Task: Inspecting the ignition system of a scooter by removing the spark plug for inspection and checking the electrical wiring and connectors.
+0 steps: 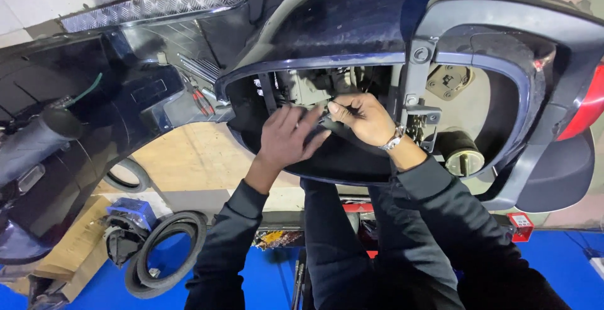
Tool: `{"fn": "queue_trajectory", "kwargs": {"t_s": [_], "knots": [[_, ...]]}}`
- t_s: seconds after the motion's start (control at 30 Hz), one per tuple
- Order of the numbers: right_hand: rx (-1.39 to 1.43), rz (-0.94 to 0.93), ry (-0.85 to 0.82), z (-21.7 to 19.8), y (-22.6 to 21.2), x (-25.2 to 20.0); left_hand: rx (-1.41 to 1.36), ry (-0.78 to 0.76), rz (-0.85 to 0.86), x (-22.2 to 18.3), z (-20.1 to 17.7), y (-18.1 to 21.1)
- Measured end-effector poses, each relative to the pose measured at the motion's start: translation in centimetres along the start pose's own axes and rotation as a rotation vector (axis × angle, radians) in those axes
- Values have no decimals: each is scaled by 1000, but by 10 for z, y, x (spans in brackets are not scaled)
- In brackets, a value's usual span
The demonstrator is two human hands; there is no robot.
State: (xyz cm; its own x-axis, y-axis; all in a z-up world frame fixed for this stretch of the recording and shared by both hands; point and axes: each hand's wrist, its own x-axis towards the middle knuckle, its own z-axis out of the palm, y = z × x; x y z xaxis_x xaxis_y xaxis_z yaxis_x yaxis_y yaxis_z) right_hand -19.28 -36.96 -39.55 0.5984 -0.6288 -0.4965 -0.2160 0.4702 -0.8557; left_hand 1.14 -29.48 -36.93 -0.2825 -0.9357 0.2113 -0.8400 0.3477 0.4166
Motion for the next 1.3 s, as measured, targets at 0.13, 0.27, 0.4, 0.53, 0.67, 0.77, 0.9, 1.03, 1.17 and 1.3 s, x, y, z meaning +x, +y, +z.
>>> {"fn": "queue_trajectory", "kwargs": {"t_s": [0.13, 0.27, 0.4, 0.53, 0.67, 0.77, 0.9, 1.03, 1.17, 1.3], "knots": [[64, 7, 13, 0, -5, -2, -427, -7, -335, 16, -8, 15], [40, -23, 15, -4, -8, 0, -791, 22, -824, 9, -1, 9], [51, -39, 30, -4, -5, 0, -844, -52, -1318, 24, -21, 1], [43, -39, 45, -4, -15, 1, -1117, -148, -1853, 4, -19, 1], [-53, -68, 76, -3, -13, -3, -1309, -203, -1573, -5, -13, 12], [-110, -55, 106, -5, -7, -5, -930, -115, -1212, -3, -14, 18], [-77, 0, 137, -4, 7, -3, 75, 239, -95, -40, 16, 13], [-67, 21, 152, -6, 1, -2, 160, 224, -9, -17, -4, 23], [-72, -10, 152, -2, 5, -1, -682, 95, -623, -26, -5, 35], [-88, -52, 145, 2, -1, -2, -1126, -201, -1579, 2, -17, 38]]}}
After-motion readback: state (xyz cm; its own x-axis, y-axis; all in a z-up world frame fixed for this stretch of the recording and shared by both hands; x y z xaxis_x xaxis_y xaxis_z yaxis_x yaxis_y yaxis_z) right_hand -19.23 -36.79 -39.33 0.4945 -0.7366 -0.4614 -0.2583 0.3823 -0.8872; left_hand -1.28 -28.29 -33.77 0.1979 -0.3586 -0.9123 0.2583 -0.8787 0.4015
